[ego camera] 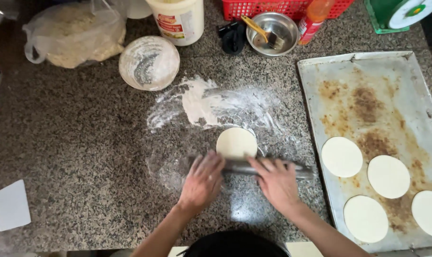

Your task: Rolling out small dough balls into flat circles using a rolling pin and placing them on a baking tray.

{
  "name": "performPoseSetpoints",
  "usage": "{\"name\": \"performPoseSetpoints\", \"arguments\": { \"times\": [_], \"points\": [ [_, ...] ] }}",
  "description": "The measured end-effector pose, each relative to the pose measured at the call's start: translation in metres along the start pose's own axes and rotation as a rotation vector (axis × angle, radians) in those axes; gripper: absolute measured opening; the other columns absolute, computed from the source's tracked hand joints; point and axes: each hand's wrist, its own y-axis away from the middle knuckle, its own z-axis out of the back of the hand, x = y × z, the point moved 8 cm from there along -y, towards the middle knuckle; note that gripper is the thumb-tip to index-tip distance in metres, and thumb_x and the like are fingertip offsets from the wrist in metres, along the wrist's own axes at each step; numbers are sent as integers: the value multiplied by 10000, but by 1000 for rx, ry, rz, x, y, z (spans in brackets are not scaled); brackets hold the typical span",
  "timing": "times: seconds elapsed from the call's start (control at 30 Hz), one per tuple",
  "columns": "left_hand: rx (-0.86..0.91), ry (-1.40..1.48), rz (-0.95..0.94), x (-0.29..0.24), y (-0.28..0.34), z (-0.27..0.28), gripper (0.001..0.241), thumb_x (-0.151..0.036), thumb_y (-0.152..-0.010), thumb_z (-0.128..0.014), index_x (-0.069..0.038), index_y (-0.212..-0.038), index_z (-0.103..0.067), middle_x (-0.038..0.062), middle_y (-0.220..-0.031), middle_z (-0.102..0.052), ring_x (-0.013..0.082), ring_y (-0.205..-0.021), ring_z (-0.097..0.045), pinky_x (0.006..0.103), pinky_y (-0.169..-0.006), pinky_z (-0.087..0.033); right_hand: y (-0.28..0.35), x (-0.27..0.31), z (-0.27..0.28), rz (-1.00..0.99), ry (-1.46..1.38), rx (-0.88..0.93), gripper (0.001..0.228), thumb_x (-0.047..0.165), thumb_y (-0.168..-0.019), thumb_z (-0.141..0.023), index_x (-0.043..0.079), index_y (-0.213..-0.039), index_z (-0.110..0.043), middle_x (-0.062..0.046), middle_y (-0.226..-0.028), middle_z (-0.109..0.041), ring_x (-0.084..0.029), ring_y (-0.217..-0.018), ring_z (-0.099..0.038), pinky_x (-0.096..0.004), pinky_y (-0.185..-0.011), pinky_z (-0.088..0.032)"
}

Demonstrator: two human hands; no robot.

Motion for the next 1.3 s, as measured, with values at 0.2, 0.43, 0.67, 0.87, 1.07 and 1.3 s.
{"name": "performPoseSetpoints", "arguments": {
  "times": [0.2, 0.43, 0.67, 0.87, 1.07, 1.3],
  "points": [
    [226, -154, 448, 24, -79, -33, 719, -445, -1233, -404, -63, -1840, -347, 218, -1881, -395, 355, -1770, -315, 558, -1439, -215, -12, -88, -14, -580, -80, 116, 581, 612, -1107, -693, 413, -1653, -686, 9, -1347, -814, -314, -1244, -766, -571, -1079, -496],
    [139, -50, 772, 72, -125, -84, 547, -572, -1027, -725, -222, -1434, -622, 75, -1343, -739, 361, -1341, -650, 607, -1021, -547, 11, -120, -12, -658, -151, 57, 636, 577, -1071, -746, 412, -1675, -637, 2, -1434, -730, -381, -1293, -713, -642, -1151, -469],
    [75, 1007, 666, 22, -95, -52, 490, -503, -971, -915, -78, -1204, -844, 181, -922, -812, 305, -886, -814, 472, -772, -645, -1, -122, -1, -717, -243, 33, 625, 538, -1075, -780, 363, -1663, -658, -44, -1471, -743, -425, -1327, -717, -652, -1155, -455],
    [137, 129, 680, 47, -36, -20, 594, -313, -1100, -751, -127, -1640, -588, 160, -1237, -751, 354, -1183, -772, 531, -1013, -611, -28, -60, 0, -486, -158, 28, 560, 539, -1072, -769, 423, -1616, -698, 12, -1290, -782, -339, -1215, -754, -602, -1090, -489],
    [-138, -275, 166, 14, -6, 20, 603, -422, -1149, -593, -92, -1654, -596, 205, -1607, -640, 400, -1618, -522, 655, -1384, -299, 1, 10, -37, -103, -158, -41, 614, 444, -988, -823, 471, -1583, -674, 92, -1391, -785, -250, -1264, -709, -563, -1158, -455],
    [283, -334, 425, 44, -76, 32, 738, -630, -1227, -276, -221, -1824, -419, 93, -1945, -295, 364, -1774, -270, 759, -1367, -220, -64, 14, -5, -74, -71, -67, 653, 624, -1247, -334, 262, -1707, -624, -72, -1732, -656, -336, -1646, -530, -680, -1334, -226]
  ]
}}
